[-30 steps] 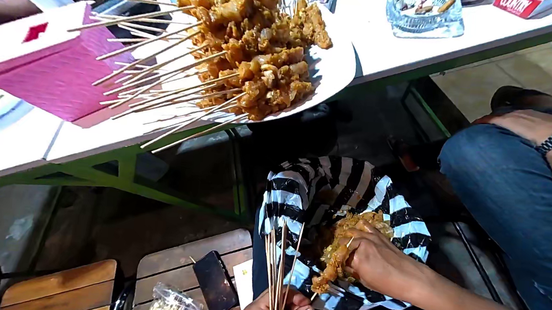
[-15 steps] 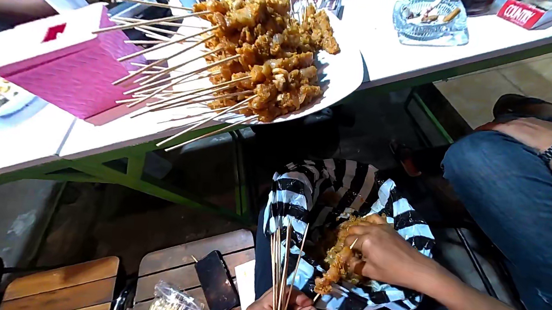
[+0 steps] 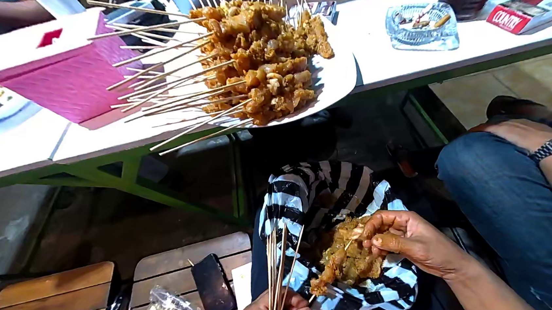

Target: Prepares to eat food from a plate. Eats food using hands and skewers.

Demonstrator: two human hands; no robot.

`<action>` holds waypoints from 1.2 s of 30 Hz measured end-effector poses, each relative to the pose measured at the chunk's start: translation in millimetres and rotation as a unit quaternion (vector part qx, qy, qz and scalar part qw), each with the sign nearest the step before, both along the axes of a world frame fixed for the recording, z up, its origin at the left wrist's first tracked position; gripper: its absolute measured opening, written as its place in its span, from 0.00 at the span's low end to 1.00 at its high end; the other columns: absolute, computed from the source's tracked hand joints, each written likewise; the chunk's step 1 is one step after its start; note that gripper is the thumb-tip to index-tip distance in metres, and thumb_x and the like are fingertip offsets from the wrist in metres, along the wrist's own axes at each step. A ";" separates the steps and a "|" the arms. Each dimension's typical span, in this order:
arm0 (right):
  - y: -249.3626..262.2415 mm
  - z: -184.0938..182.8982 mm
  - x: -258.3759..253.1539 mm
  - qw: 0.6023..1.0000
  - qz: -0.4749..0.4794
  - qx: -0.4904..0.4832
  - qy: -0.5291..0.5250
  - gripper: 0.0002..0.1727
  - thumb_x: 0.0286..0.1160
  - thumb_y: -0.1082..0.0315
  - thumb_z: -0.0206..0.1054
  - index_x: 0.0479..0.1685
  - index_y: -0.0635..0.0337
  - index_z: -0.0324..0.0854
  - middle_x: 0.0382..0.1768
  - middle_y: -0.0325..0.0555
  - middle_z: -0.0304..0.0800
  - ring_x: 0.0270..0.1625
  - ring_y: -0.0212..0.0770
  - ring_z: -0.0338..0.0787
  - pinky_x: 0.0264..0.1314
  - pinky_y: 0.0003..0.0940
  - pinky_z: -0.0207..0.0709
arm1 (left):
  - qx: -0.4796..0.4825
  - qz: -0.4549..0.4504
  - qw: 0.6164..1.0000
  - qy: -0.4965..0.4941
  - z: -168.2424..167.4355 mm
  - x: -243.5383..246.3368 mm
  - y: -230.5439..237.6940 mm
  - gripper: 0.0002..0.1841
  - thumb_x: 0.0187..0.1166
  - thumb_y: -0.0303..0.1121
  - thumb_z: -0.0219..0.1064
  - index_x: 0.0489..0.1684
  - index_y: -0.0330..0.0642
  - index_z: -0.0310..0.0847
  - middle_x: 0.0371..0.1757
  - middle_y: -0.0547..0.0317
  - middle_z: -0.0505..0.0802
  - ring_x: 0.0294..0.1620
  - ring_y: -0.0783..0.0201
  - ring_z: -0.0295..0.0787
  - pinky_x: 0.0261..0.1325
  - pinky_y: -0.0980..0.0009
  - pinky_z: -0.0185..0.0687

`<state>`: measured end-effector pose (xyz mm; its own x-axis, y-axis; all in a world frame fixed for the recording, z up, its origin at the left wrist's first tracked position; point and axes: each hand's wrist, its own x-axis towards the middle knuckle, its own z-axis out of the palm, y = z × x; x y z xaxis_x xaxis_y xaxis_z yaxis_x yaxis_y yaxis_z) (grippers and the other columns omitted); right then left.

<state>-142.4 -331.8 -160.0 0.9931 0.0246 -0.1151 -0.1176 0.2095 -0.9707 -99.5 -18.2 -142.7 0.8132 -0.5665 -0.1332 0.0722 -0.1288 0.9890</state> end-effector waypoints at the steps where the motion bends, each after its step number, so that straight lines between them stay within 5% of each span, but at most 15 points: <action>1: -1.3 0.3 -0.6 0.997 0.009 -0.075 -0.011 0.02 0.71 0.70 0.70 0.37 0.56 0.87 0.34 0.30 0.91 0.34 0.22 0.88 0.39 0.19 0.83 | 0.000 0.000 1.000 -0.001 -0.3 0.3 0.5 0.07 0.70 0.21 0.75 0.41 0.41 0.89 0.34 0.71 0.93 0.24 0.82 0.82 0.26 0.83 0.79; 3: -1.7 2.2 -2.9 0.954 0.041 -0.297 -0.030 0.07 0.70 0.63 0.72 0.35 0.57 0.90 0.28 0.33 0.88 0.29 0.22 0.81 0.33 0.21 0.75 | 0.001 0.003 1.000 -0.004 -0.7 0.4 1.4 0.07 0.69 0.21 0.75 0.41 0.41 0.90 0.34 0.70 0.93 0.25 0.82 0.83 0.27 0.83 0.80; 5: 5.1 4.0 -3.9 0.888 0.072 -0.449 -0.069 0.08 0.68 0.65 0.72 0.39 0.58 0.91 0.33 0.44 0.91 0.34 0.38 0.87 0.40 0.38 0.82 | 0.003 0.005 1.000 -0.008 -0.8 0.4 2.1 0.07 0.69 0.21 0.75 0.41 0.41 0.90 0.34 0.71 0.93 0.25 0.82 0.83 0.28 0.83 0.80; 10: 36.5 1.4 0.9 0.796 0.199 -0.554 -0.139 0.03 0.66 0.73 0.73 0.33 0.62 0.91 0.46 0.55 0.92 0.55 0.58 0.90 0.64 0.57 0.80 | 0.007 0.000 1.000 -0.010 0.1 0.1 1.0 0.07 0.70 0.21 0.75 0.41 0.41 0.89 0.35 0.71 0.93 0.25 0.82 0.83 0.28 0.83 0.80; 14: 49.5 -5.3 9.2 0.741 0.197 -0.624 -0.150 0.02 0.64 0.75 0.73 0.30 0.64 0.89 0.40 0.55 0.93 0.52 0.60 0.91 0.63 0.57 0.80 | 0.007 0.001 1.000 -0.013 -0.3 0.7 2.5 0.07 0.69 0.21 0.76 0.41 0.42 0.90 0.34 0.71 0.93 0.24 0.82 0.82 0.27 0.83 0.79; 18: 30.8 -8.1 13.7 0.821 0.166 -0.529 -0.138 0.06 0.64 0.69 0.72 0.34 0.63 0.90 0.37 0.54 0.92 0.45 0.54 0.92 0.53 0.55 0.82 | 0.004 0.007 1.000 -0.014 -0.2 1.3 4.4 0.07 0.70 0.21 0.75 0.41 0.41 0.90 0.34 0.70 0.93 0.24 0.81 0.82 0.27 0.83 0.80; 22: 11.8 -3.1 9.4 0.956 0.064 -0.282 -0.047 0.07 0.68 0.67 0.69 0.38 0.61 0.89 0.36 0.38 0.89 0.35 0.23 0.83 0.38 0.20 0.78 | 0.002 0.002 1.000 -0.016 -0.7 1.3 3.7 0.06 0.70 0.22 0.76 0.40 0.41 0.90 0.34 0.70 0.93 0.25 0.81 0.83 0.28 0.83 0.80; 24: 7.4 1.8 6.1 0.991 0.018 -0.133 0.002 0.05 0.71 0.73 0.68 0.43 0.60 0.85 0.38 0.33 0.90 0.35 0.23 0.88 0.40 0.20 0.85 | 0.003 -0.004 1.000 -0.020 -0.9 0.7 2.3 0.06 0.70 0.22 0.76 0.40 0.42 0.90 0.35 0.70 0.93 0.27 0.82 0.84 0.29 0.83 0.81; 28: 5.8 5.6 0.6 0.998 -0.016 0.005 0.056 0.11 0.75 0.77 0.62 0.50 0.58 0.86 0.39 0.33 0.92 0.34 0.27 0.91 0.39 0.23 0.88 | 0.007 -0.017 1.000 -0.011 0.1 -1.9 -2.1 0.06 0.69 0.21 0.76 0.39 0.41 0.90 0.33 0.71 0.92 0.25 0.83 0.82 0.28 0.84 0.79; 36: 12.3 3.3 -1.6 0.991 -0.039 0.107 0.068 0.06 0.70 0.76 0.69 0.39 0.54 0.84 0.31 0.35 0.92 0.32 0.29 0.92 0.39 0.24 0.88 | 0.011 -0.029 0.999 -0.006 -1.5 -4.4 -4.8 0.06 0.69 0.20 0.75 0.39 0.40 0.89 0.33 0.70 0.92 0.26 0.83 0.83 0.29 0.84 0.79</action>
